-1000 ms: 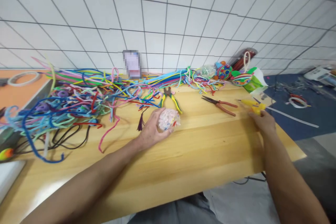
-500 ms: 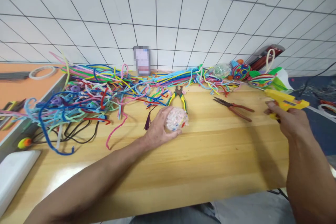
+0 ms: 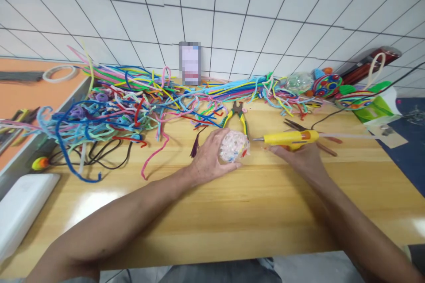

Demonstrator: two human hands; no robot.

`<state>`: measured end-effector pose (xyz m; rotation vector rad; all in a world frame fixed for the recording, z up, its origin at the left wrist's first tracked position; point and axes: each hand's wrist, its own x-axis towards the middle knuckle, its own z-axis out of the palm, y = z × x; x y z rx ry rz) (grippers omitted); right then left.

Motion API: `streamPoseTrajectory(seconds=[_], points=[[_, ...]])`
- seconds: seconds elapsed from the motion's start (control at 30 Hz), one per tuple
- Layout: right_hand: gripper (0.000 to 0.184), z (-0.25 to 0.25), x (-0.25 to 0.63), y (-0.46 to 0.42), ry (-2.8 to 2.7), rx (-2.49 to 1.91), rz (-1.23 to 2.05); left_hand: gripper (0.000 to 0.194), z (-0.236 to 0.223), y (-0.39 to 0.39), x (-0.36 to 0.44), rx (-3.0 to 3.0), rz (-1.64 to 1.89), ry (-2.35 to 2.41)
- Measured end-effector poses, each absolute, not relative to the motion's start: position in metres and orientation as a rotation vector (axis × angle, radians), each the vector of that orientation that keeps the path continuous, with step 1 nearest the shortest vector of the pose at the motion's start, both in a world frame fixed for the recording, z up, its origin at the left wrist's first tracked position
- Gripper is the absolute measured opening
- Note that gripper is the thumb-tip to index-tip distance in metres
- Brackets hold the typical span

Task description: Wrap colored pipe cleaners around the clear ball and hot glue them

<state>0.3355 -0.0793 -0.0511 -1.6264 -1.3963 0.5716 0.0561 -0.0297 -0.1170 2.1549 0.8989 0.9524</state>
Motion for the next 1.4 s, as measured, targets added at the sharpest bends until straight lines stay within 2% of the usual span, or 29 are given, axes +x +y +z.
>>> streamPoseTrajectory(seconds=[0.13, 0.33, 0.6, 0.77, 1.2, 1.4], points=[[0.036, -0.060, 0.318, -0.085, -1.440, -1.589, 0.449, 0.102, -0.115, -0.029, 0.056, 2.134, 0.927, 0.905], [0.021, -0.073, 0.320, -0.097, -1.519, -1.633, 0.305, 0.100, -0.116, -0.029, 0.056, 2.123, 0.921, 0.901], [0.013, -0.081, 0.325, -0.104, -1.653, -1.635, 0.137, 0.111, -0.116, -0.028, 0.060, 2.146, 0.897, 0.917], [0.011, -0.078, 0.324, -0.105, -1.675, -1.662, 0.106, 0.102, -0.116, -0.029, 0.059, 2.166, 0.901, 0.906], [0.012, -0.078, 0.324, -0.105, -1.732, -1.618, 0.149, 0.102, -0.115, -0.027, 0.058, 2.150, 0.887, 0.907], [0.010, -0.077, 0.321, -0.105, -1.743, -1.591, 0.054, 0.102, -0.116, -0.027, 0.058, 2.138, 0.884, 0.922]])
